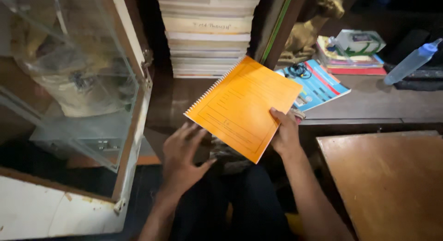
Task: The person wipes the covers of several books and notebooks with a cloth, then stacks them on a shelf. The person handles a zoology textbook, a white notebook, a small colorful book, and an orange notebook, cleaning each before placing it on the shelf.
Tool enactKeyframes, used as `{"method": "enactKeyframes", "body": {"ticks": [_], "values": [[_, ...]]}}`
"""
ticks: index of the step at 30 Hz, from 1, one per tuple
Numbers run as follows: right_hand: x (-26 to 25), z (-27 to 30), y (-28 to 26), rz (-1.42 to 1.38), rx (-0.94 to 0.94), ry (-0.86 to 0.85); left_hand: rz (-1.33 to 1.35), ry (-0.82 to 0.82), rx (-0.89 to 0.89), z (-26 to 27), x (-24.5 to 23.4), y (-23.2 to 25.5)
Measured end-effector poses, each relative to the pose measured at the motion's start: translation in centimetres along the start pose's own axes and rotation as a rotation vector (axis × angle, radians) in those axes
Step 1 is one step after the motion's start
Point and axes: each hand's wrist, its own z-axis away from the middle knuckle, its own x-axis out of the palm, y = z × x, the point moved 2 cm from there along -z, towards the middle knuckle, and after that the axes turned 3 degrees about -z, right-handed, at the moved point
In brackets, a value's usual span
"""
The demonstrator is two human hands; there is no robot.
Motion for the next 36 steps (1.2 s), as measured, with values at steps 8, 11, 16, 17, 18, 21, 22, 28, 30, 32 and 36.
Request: {"method": "enactKeyframes", "body": {"ticks": [8, 11, 16, 17, 18, 21, 22, 28, 30, 32, 36], "values": [[0.6, -0.7, 0.3, 0.191, 0.063, -0.061, -0.225, -0.006, 0.094, -4.7, -0.3, 2.3], [0.1, -0.9, -0.3, 0.112, 0.105, -0.102, -0.206, -0.092, 0.207, -5.3, 0.9, 2.1], [-0.9, -3.1, -4.0, 0.651, -0.229, -0.251, 0.373, -0.222, -0.508, -4.0, 3.6, -1.8], [-1.6, -3.1, -4.9, 0.974, -0.395, -0.262, 0.415, -0.209, -0.637, -3.4, 4.0, -3.0], [-2.1, -3.2, -5.5, 1.211, -0.491, -0.322, 0.456, -0.189, -0.763, -3.0, 4.4, -4.2], [-4.1, -3.6, -5.9, 1.672, -0.598, -0.484, 0.798, -0.008, -0.734, -1.0, 6.4, -5.7], [-5.1, -3.5, -5.5, 1.657, -0.504, -0.516, 0.861, 0.022, -0.763, -0.6, 7.4, -6.3], [-7.8, -5.1, -5.2, 1.756, -0.704, -0.472, 1.24, 0.115, -0.943, 1.5, 10.8, -9.0], [-7.3, -5.8, -5.3, 1.731, -0.65, -0.336, 1.5, 0.129, -0.983, 1.6, 11.1, -8.9], [-5.9, -6.4, -4.7, 1.634, -0.539, -0.22, 1.569, 0.175, -0.981, 1.8, 11.0, -8.7], [-1.0, -5.6, 0.5, 1.293, -0.362, -0.232, 1.559, 0.202, -1.07, 2.4, 11.5, -8.1]]}}
